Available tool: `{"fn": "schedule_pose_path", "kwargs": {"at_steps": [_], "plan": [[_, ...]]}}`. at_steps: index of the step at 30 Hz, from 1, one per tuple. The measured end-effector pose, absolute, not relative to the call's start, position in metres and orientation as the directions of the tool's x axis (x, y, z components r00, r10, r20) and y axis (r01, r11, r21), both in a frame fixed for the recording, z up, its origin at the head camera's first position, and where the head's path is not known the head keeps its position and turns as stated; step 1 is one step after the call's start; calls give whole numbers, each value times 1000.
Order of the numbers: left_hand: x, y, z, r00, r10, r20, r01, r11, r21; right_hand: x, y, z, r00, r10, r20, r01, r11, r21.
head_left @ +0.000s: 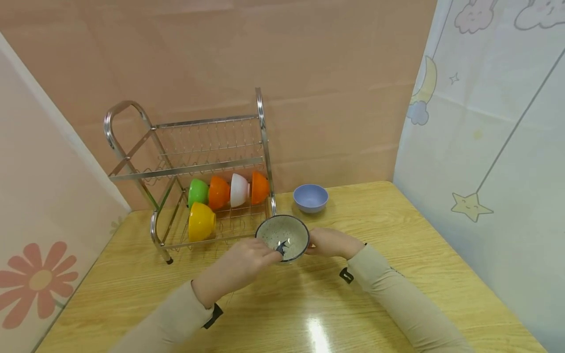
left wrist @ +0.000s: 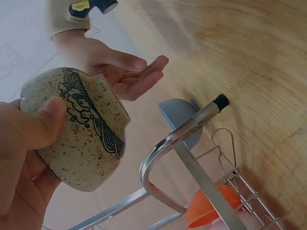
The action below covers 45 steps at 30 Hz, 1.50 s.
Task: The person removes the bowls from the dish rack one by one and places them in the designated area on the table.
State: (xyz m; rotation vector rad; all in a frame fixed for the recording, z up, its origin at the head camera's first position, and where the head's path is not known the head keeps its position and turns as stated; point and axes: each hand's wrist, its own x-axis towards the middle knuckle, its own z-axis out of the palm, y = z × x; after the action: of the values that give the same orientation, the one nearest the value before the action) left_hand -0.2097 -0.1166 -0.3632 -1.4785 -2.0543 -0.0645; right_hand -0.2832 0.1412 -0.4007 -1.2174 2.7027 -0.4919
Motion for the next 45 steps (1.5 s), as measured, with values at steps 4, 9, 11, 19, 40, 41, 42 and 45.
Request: {"fn": "schedule_pose_path", "kwargs": {"at_steps": [4, 9, 11, 19, 40, 41, 42, 45], "plan": [[-211, -118, -368, -209, 865, 457, 866, 380, -324, -283, 139, -401, -675, -738, -20, -691, 641, -336], [-213, -119, -372, -224, 867, 445, 864, 388, -321, -285, 138, -404, -678, -735, -31, -688, 649, -325], [-213, -119, -374, -229, 865, 446, 863, 392, -319, -285, 138, -405, -679, -733, -35, -686, 652, -323], [-214, -119, -376, -224, 854, 469, 864, 397, -311, -287, 145, -397, -696, -718, -18, -673, 661, -332], [-215, -119, -377, -251, 848, 467, 844, 428, -323, -275, 140, -354, -232, -691, 684, -937, 348, 34], [-215, -119, -376, -254, 847, 468, 839, 433, -329, -273, 139, -354, -209, -696, 687, -941, 333, 51], [-216, -120, -376, -257, 846, 467, 834, 438, -335, -271, 137, -353, -193, -700, 687, -945, 321, 61], [-217, -120, -374, -263, 844, 468, 825, 448, -344, -266, 132, -353, -168, -722, 671, -950, 300, 85]]}}
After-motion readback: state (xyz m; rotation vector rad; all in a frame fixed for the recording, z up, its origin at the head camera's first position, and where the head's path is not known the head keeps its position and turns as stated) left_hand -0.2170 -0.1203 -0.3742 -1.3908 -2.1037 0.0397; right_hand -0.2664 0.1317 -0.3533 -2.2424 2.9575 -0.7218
